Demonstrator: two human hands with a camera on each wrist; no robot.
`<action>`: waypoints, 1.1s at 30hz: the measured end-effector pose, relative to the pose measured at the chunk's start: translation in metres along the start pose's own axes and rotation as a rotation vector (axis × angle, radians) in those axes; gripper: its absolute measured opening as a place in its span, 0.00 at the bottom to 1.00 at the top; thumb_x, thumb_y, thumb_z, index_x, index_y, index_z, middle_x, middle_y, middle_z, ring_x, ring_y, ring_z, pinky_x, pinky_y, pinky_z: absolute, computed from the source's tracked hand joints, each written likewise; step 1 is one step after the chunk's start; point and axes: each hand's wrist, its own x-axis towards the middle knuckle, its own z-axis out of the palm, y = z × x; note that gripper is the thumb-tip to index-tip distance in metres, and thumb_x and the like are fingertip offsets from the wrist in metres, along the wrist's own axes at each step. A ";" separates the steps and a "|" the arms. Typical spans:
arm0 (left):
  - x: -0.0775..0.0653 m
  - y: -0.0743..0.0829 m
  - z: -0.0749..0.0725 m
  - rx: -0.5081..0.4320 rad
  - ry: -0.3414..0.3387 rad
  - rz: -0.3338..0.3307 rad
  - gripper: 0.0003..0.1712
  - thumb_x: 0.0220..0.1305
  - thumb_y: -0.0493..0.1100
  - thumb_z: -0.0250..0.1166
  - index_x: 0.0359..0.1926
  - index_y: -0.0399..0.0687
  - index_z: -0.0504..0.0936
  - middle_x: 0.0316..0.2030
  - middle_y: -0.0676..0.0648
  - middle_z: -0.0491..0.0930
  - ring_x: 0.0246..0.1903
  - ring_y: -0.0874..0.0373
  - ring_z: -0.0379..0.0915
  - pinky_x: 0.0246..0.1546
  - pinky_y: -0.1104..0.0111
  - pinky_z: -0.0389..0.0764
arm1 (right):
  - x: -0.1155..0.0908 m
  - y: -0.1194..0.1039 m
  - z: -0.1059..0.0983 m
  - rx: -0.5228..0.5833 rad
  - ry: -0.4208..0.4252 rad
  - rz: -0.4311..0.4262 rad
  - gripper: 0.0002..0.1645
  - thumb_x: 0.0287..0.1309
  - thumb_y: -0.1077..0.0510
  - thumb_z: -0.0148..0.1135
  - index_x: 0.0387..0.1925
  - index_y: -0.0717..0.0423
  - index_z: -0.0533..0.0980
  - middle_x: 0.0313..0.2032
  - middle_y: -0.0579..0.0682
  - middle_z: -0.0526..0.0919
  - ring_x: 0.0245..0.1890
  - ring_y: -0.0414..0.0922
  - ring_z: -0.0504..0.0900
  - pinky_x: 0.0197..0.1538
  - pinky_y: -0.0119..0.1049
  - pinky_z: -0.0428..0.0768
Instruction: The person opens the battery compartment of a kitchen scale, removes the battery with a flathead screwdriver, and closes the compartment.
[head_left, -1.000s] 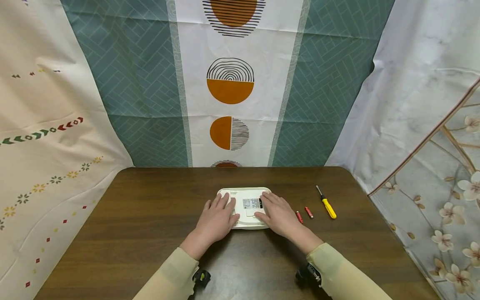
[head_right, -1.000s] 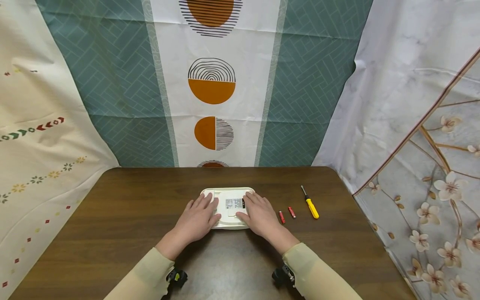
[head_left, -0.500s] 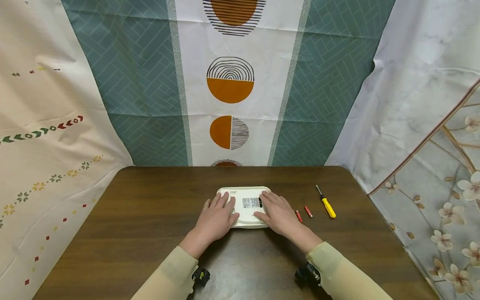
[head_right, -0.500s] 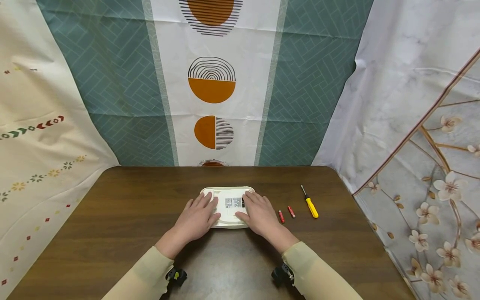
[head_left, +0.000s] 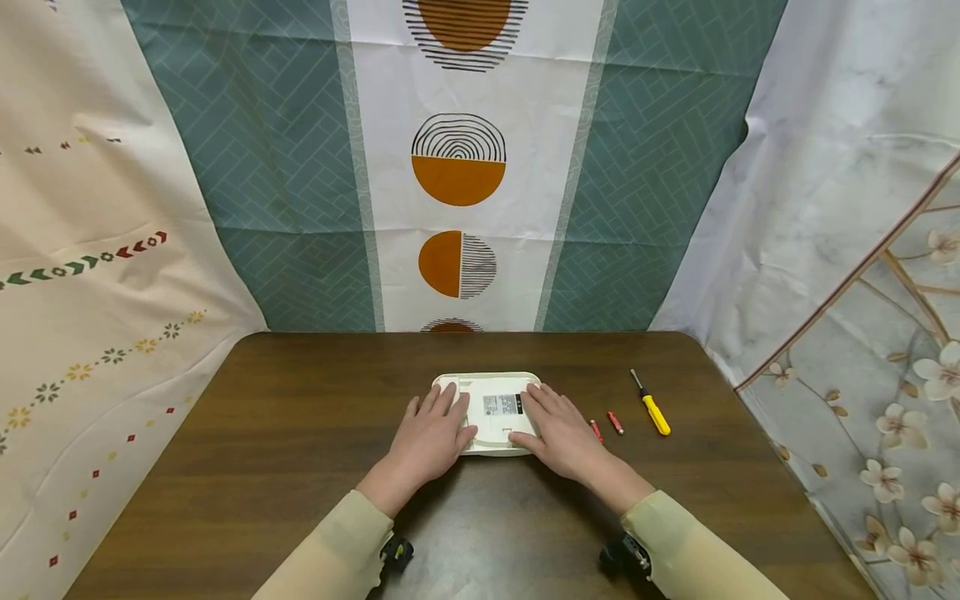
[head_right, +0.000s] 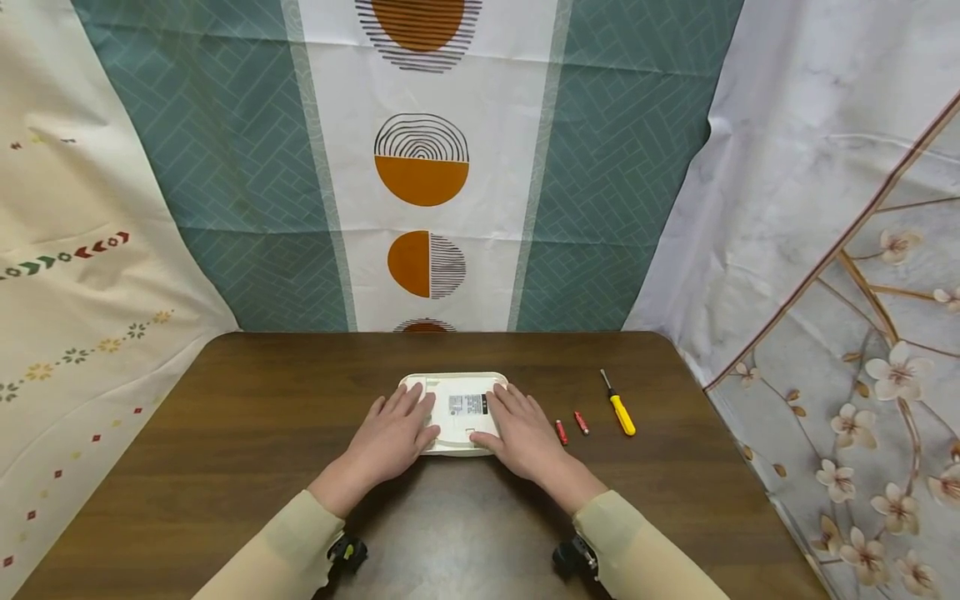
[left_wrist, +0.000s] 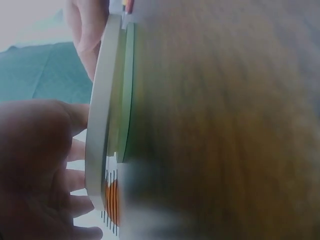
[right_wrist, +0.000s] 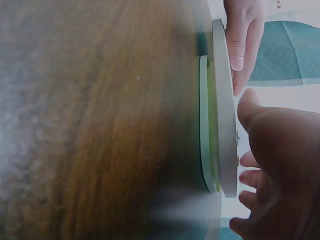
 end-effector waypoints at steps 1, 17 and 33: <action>-0.001 0.000 -0.001 -0.006 0.003 -0.002 0.37 0.86 0.59 0.59 0.83 0.44 0.71 0.84 0.35 0.61 0.83 0.33 0.53 0.77 0.33 0.59 | -0.001 0.000 0.000 0.001 -0.010 0.002 0.52 0.76 0.35 0.67 0.84 0.62 0.64 0.84 0.61 0.61 0.85 0.63 0.55 0.82 0.64 0.57; -0.019 -0.007 -0.007 -0.025 -0.038 -0.020 0.48 0.80 0.70 0.62 0.86 0.48 0.64 0.87 0.35 0.52 0.85 0.34 0.48 0.79 0.33 0.54 | -0.011 0.002 -0.001 0.019 -0.076 0.070 0.63 0.69 0.27 0.70 0.88 0.58 0.57 0.87 0.63 0.50 0.87 0.63 0.46 0.84 0.62 0.51; -0.027 -0.004 -0.003 -0.026 -0.019 0.026 0.44 0.79 0.63 0.68 0.83 0.44 0.70 0.84 0.32 0.59 0.80 0.28 0.58 0.77 0.32 0.60 | -0.013 -0.001 0.002 0.017 -0.073 0.034 0.61 0.69 0.31 0.73 0.86 0.61 0.59 0.86 0.65 0.52 0.85 0.61 0.55 0.84 0.61 0.53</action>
